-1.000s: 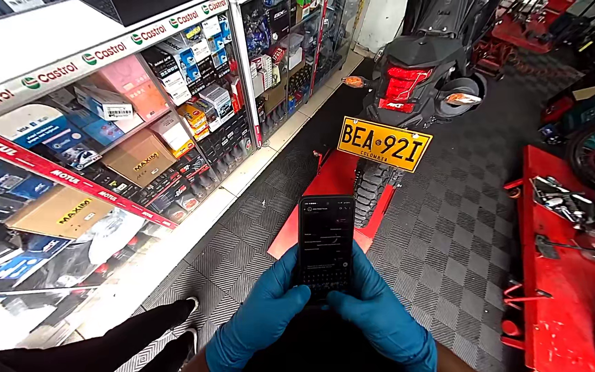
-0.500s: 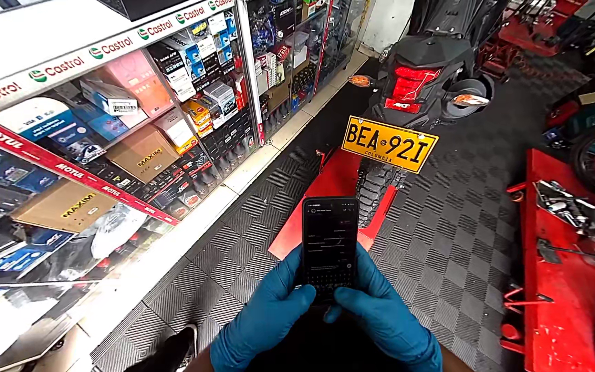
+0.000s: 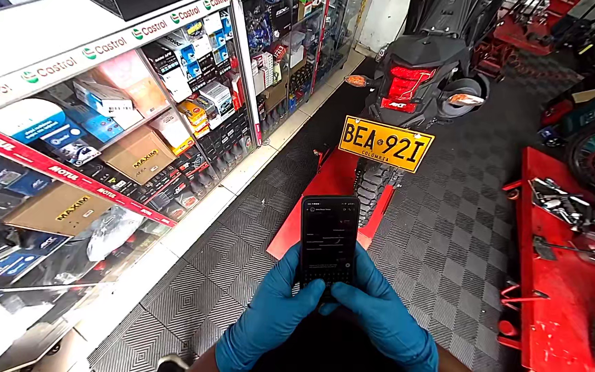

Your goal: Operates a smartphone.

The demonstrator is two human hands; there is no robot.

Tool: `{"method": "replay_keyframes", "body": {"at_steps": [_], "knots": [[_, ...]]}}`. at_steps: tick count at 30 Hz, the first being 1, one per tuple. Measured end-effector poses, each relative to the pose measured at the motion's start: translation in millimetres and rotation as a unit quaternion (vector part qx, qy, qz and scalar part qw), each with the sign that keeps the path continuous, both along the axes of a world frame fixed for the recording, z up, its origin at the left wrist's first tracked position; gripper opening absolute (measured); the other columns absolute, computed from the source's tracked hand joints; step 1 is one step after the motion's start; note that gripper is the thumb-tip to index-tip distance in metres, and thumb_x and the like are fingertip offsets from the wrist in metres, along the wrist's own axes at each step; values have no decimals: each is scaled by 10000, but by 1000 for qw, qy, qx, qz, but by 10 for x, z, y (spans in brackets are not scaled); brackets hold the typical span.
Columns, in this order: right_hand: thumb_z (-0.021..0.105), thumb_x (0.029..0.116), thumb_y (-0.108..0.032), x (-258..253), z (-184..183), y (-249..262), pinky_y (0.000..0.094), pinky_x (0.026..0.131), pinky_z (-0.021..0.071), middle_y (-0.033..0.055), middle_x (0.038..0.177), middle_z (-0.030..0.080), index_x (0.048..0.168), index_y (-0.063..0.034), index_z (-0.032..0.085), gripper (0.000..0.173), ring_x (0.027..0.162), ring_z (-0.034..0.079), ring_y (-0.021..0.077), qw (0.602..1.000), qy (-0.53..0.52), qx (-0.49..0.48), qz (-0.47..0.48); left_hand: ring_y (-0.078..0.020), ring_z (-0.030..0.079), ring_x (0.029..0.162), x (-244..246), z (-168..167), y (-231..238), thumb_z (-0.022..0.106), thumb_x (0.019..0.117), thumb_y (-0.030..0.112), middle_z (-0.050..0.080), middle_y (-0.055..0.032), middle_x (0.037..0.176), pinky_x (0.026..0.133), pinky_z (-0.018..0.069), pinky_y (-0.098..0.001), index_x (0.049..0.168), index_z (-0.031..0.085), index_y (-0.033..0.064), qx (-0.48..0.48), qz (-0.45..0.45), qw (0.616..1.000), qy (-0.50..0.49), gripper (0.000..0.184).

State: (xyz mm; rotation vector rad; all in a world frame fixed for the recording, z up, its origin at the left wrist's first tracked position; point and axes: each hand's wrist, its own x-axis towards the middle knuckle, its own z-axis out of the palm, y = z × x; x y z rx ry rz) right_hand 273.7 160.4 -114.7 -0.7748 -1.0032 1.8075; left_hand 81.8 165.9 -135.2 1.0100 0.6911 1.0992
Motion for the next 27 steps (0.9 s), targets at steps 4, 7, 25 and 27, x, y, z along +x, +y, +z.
{"method": "replay_keyframes", "body": {"at_steps": [4,7,25,27], "knots": [[528,1032,-41,-3,-7,9,393,786,624,176,1227,653,1531,-116,388,524,1008,703,268,1000,-10,3,-9,-218,668,1147,-58,-41,-2,594,967,-2,676,-118,1263,1012,552,-390,1481,461,57,27,-31,999,-9,534],[584,983,4,0,16,8,394,784,624,176,1222,657,1536,-109,369,604,1006,702,273,1000,-27,3,-3,-210,660,1161,-103,-46,-8,555,977,0,661,-107,1299,1018,545,-385,1499,461,78,14,-49,998,-24,537],[578,925,75,18,16,-10,407,815,623,158,1271,643,1564,-124,312,720,1053,695,275,999,-23,8,20,-196,663,1159,-137,-24,-32,523,967,-24,670,-102,1287,1015,546,-380,1490,474,84,-19,-50,998,-24,537],[569,929,75,18,24,-11,410,810,623,165,1273,641,1561,-122,315,710,1057,693,280,1000,-23,4,20,-195,668,1148,-136,-19,-34,529,965,-18,676,-100,1275,1009,550,-377,1486,475,79,-20,-49,998,-21,533]]}}
